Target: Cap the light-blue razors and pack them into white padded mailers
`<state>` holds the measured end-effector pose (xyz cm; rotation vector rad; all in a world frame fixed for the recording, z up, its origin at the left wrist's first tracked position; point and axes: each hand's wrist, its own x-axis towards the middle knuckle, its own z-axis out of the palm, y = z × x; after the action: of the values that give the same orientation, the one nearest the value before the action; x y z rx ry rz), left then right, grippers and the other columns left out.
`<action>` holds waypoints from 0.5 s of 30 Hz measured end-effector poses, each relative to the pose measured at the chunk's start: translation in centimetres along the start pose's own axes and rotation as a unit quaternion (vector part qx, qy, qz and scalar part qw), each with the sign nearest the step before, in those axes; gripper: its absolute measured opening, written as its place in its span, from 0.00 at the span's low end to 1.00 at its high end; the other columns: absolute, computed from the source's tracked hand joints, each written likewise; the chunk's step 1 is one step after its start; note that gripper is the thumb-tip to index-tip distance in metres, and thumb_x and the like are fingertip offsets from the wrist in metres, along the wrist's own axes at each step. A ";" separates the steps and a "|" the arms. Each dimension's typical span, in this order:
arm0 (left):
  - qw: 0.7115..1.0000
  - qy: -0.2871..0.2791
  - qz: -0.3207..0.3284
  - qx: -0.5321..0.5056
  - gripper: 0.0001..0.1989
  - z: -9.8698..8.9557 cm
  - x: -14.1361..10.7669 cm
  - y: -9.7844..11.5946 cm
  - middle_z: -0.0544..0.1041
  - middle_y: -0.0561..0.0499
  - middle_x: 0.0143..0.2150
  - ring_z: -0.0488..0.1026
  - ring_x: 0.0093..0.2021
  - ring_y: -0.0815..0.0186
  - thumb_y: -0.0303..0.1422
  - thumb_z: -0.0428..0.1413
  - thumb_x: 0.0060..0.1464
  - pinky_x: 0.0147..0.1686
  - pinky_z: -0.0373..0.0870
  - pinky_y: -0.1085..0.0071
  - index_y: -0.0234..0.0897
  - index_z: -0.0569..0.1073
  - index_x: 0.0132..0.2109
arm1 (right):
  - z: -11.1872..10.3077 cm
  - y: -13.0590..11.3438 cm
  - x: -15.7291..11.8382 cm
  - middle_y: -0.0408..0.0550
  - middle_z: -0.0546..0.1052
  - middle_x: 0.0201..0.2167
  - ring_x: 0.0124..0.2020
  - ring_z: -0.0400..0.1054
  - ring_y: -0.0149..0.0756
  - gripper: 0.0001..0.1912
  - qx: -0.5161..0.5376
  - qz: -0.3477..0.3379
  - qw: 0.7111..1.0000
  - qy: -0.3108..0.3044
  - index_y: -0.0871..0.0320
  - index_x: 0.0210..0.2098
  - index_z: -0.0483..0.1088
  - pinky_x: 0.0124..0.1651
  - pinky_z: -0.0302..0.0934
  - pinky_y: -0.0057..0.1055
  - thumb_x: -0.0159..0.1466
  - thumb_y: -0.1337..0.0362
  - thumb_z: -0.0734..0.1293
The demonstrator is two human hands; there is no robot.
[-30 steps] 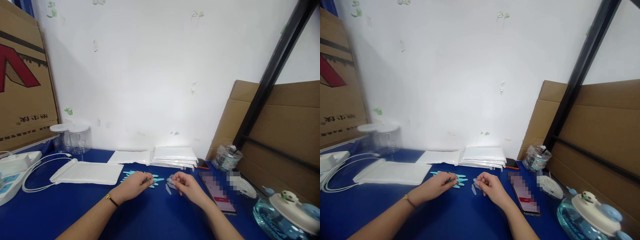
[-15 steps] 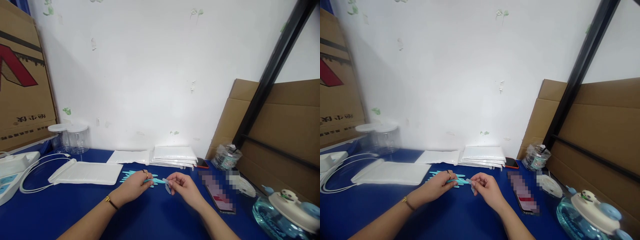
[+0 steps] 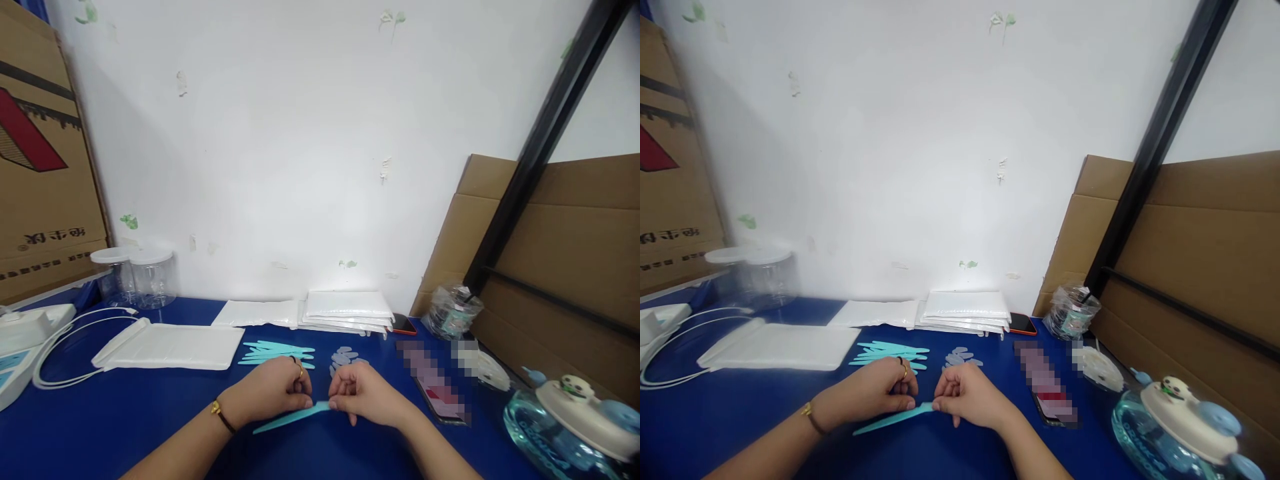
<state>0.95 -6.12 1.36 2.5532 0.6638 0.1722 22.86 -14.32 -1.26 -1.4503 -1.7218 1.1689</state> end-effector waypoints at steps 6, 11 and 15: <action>0.983 0.093 -0.083 0.138 0.08 -1.6 0.0 -2.0 0.73 0.50 0.39 0.69 0.39 0.62 0.32 0.56 0.49 0.36 0.61 0.70 0.41 0.72 0.39 | -0.7 0.6 0.4 0.42 0.71 0.24 0.25 0.64 0.31 0.05 -0.277 -0.032 0.939 0.204 0.56 0.27 0.69 0.27 0.54 0.26 0.57 0.62 0.66; 0.974 0.083 -0.111 0.181 0.06 -1.7 0.2 -2.8 0.74 0.48 0.39 0.70 0.39 0.60 0.31 0.54 0.50 0.36 0.61 0.69 0.39 0.72 0.37 | -0.4 1.3 0.9 0.45 0.71 0.33 0.31 0.66 0.34 0.01 -0.310 -0.024 0.931 0.192 0.55 0.28 0.69 0.31 0.56 0.27 0.55 0.68 0.66; 0.970 0.076 -0.099 0.209 0.06 -1.6 0.4 -2.8 0.74 0.48 0.35 0.70 0.36 0.61 0.30 0.49 0.54 0.34 0.60 0.69 0.38 0.71 0.33 | 0.1 1.2 1.0 0.44 0.71 0.32 0.32 0.66 0.33 0.05 -0.296 -0.037 0.937 0.180 0.56 0.28 0.68 0.33 0.56 0.26 0.56 0.72 0.63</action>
<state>-0.27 -3.09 1.41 2.8671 1.1113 0.1763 23.11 -13.31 -2.49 -1.7817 -1.9169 0.3029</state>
